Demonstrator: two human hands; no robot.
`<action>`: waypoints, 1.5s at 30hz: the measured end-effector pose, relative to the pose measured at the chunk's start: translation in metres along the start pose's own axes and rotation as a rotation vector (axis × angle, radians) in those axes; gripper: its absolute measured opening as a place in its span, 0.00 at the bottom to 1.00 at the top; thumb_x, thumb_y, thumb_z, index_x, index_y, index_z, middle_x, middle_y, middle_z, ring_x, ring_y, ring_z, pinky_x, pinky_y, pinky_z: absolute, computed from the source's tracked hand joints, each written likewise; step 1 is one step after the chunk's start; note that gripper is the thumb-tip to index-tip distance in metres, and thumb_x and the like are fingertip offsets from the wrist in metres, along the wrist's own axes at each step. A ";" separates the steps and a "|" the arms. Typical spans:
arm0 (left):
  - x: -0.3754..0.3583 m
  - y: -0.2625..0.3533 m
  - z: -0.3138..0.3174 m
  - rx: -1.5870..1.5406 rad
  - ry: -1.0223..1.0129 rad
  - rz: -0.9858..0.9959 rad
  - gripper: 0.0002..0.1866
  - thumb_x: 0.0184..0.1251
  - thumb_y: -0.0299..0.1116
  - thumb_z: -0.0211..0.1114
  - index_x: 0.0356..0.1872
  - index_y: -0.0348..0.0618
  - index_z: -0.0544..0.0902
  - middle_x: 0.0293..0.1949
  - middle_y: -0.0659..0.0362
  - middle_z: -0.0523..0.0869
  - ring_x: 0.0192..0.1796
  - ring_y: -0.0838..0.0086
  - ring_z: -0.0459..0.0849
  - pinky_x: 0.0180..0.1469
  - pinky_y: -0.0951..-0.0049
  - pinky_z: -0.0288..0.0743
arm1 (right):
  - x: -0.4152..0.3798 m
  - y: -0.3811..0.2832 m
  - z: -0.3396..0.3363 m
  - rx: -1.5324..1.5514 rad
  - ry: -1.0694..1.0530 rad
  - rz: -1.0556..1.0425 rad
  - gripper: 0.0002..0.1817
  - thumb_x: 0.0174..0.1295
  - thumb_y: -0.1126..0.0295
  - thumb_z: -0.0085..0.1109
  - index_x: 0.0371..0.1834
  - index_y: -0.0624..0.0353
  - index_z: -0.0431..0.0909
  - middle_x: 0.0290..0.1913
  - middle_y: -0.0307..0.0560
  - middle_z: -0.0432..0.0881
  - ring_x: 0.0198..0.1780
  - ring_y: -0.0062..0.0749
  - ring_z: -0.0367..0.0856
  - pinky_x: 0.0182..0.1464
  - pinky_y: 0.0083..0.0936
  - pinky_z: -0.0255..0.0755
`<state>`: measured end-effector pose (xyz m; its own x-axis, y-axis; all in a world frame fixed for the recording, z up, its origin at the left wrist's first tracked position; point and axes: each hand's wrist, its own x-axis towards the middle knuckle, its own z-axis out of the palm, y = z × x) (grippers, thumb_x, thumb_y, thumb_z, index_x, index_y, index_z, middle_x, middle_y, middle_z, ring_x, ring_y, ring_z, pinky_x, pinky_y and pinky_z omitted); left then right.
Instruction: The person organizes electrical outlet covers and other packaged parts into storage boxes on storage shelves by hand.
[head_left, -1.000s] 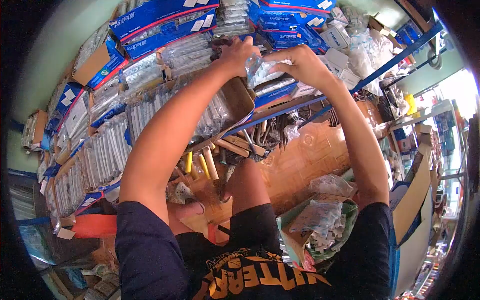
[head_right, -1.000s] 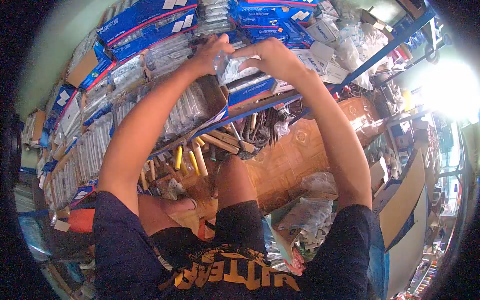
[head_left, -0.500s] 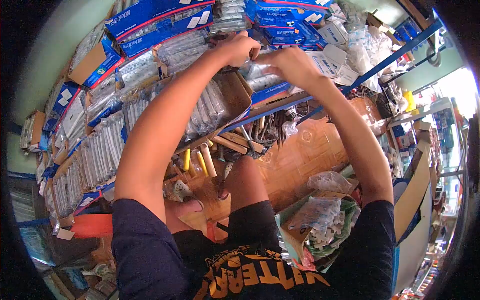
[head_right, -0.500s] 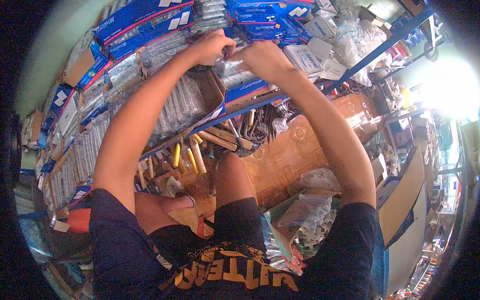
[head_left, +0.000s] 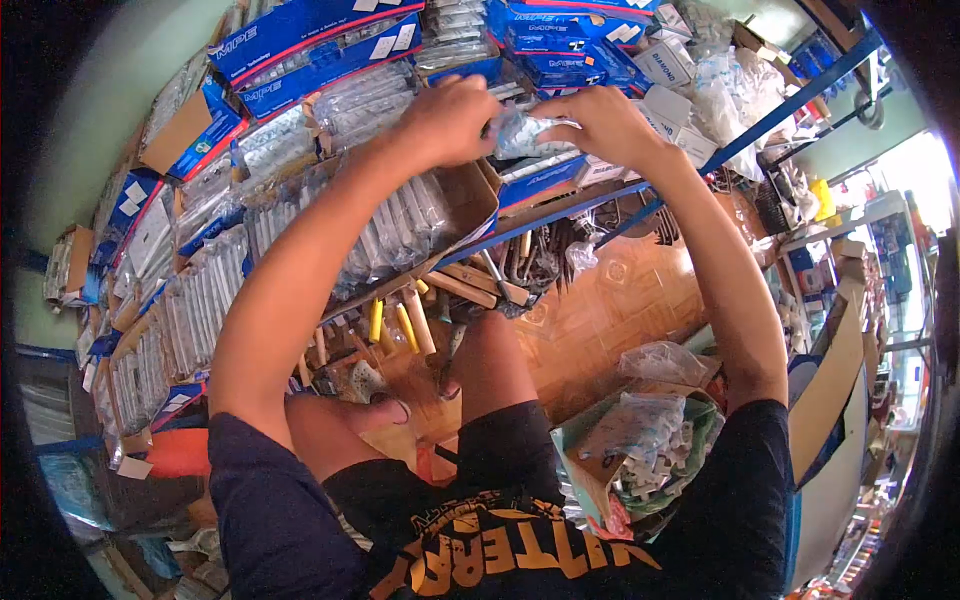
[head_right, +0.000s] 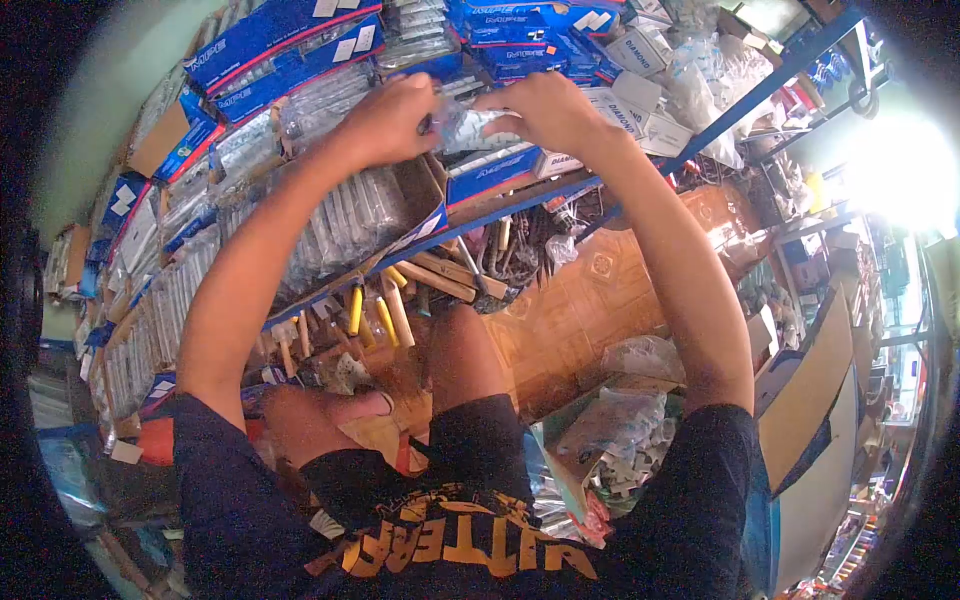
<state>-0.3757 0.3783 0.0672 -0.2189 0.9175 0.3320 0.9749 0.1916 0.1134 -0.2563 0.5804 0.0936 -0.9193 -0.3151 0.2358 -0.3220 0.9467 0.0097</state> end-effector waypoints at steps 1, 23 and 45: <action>-0.007 0.006 -0.001 0.012 -0.033 -0.046 0.07 0.47 0.31 0.67 0.29 0.45 0.83 0.36 0.51 0.76 0.47 0.55 0.76 0.50 0.59 0.71 | 0.000 0.002 0.000 0.003 0.002 0.003 0.16 0.57 0.56 0.62 0.45 0.49 0.82 0.38 0.49 0.85 0.40 0.47 0.82 0.41 0.36 0.74; -0.027 0.030 0.030 -0.084 0.171 -0.054 0.07 0.51 0.37 0.68 0.30 0.49 0.89 0.34 0.48 0.78 0.44 0.53 0.74 0.49 0.56 0.66 | 0.019 -0.016 -0.001 0.037 -0.188 -0.114 0.12 0.49 0.66 0.67 0.38 0.50 0.81 0.36 0.45 0.84 0.40 0.45 0.82 0.41 0.38 0.74; 0.030 0.022 0.004 0.296 -0.218 -0.314 0.17 0.43 0.37 0.72 0.39 0.49 0.86 0.48 0.54 0.81 0.55 0.58 0.76 0.55 0.52 0.70 | 0.000 -0.002 0.016 0.048 -0.217 -0.079 0.17 0.52 0.73 0.62 0.47 0.47 0.81 0.42 0.51 0.83 0.46 0.48 0.81 0.49 0.41 0.74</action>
<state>-0.3607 0.4118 0.0757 -0.5217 0.8450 0.1170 0.8396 0.5329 -0.1051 -0.2592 0.5771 0.0781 -0.9163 -0.3999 0.0214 -0.4004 0.9159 -0.0276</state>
